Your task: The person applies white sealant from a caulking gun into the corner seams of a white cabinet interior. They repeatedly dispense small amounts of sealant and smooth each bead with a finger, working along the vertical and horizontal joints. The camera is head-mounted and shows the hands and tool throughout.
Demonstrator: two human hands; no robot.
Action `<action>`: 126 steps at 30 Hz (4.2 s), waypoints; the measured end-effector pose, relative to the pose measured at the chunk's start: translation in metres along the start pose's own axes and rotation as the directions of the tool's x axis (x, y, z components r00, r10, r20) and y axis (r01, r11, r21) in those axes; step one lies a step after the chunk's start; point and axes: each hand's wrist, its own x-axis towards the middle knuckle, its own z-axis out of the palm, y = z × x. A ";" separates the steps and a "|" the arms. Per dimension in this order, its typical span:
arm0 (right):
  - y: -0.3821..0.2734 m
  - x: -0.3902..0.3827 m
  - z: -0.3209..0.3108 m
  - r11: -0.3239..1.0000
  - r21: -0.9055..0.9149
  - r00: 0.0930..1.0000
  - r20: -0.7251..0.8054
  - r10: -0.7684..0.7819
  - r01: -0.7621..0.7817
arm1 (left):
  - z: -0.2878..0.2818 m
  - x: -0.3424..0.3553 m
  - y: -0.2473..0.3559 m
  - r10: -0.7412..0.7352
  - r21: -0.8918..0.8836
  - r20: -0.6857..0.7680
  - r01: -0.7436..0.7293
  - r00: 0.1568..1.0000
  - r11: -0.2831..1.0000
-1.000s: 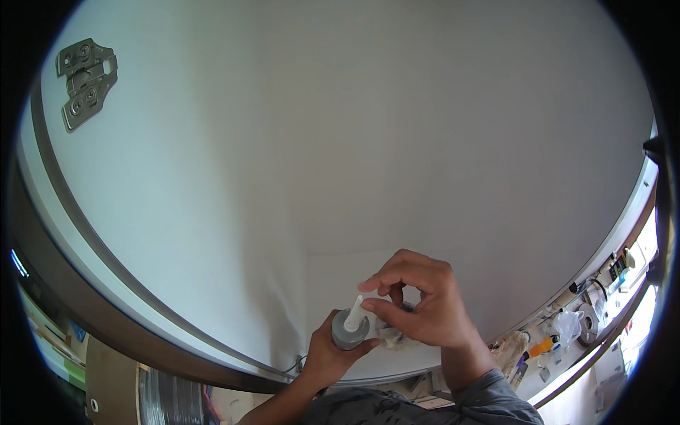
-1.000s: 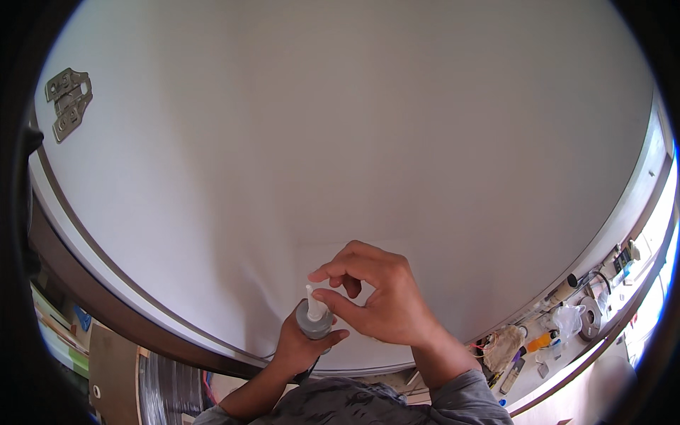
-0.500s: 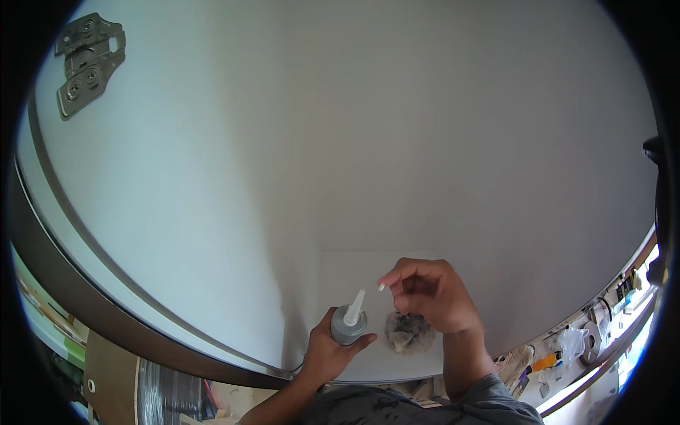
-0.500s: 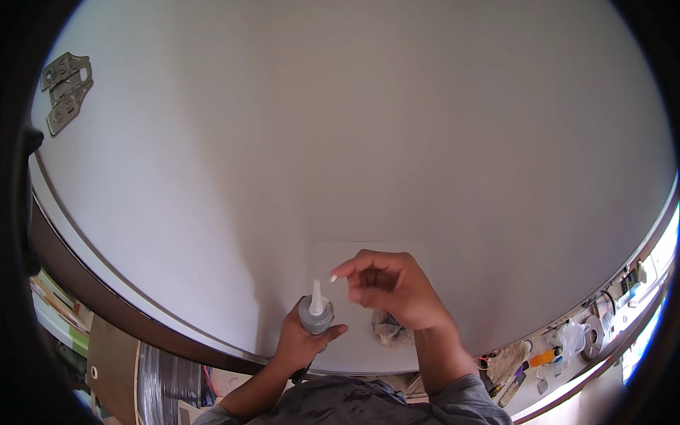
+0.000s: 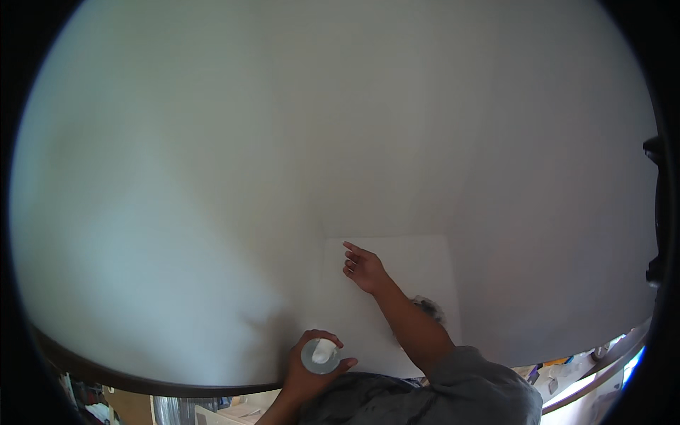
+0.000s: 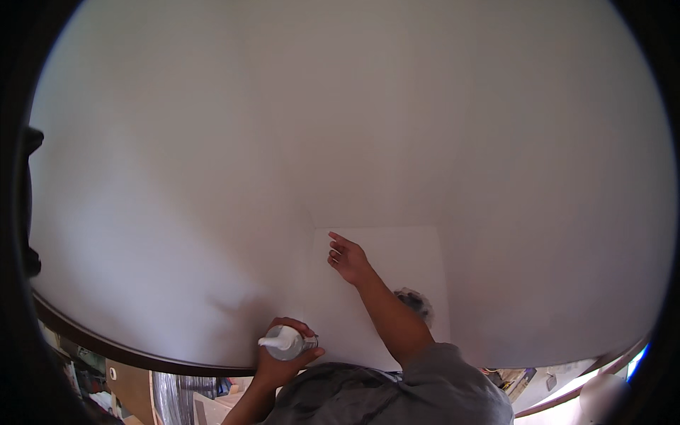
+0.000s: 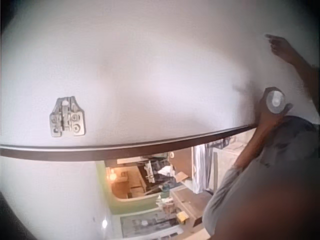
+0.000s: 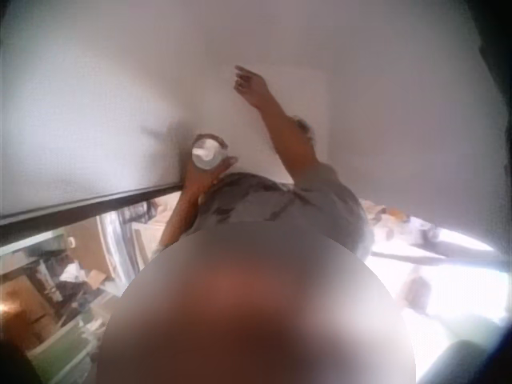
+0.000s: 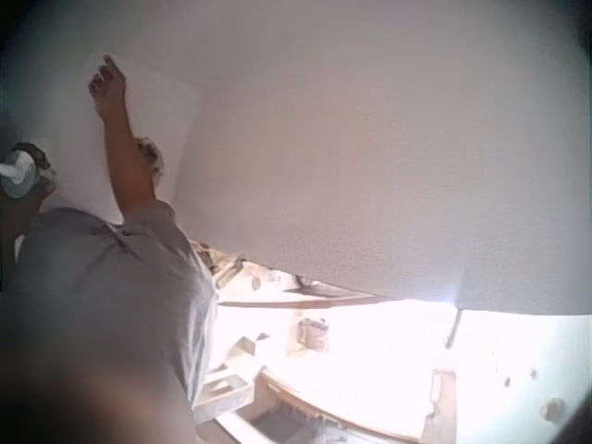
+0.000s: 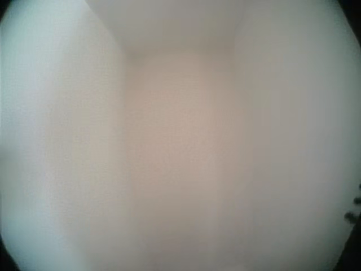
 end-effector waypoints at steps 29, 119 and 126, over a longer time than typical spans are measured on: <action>0.030 0.077 -0.051 0.998 0.042 0.986 -0.163 0.044 -0.038 | 0.043 -0.026 -0.031 0.061 -0.075 0.015 -0.060 0.998 0.995; -0.008 0.093 0.014 0.989 -0.131 0.992 -0.116 0.056 -0.071 | 0.029 -0.019 -0.030 0.024 -0.038 0.008 -0.023 1.000 0.999; -0.037 0.083 0.073 0.985 -0.158 0.993 -0.100 0.058 -0.073 | 0.027 -0.019 -0.022 -0.015 0.062 0.008 0.015 1.000 0.998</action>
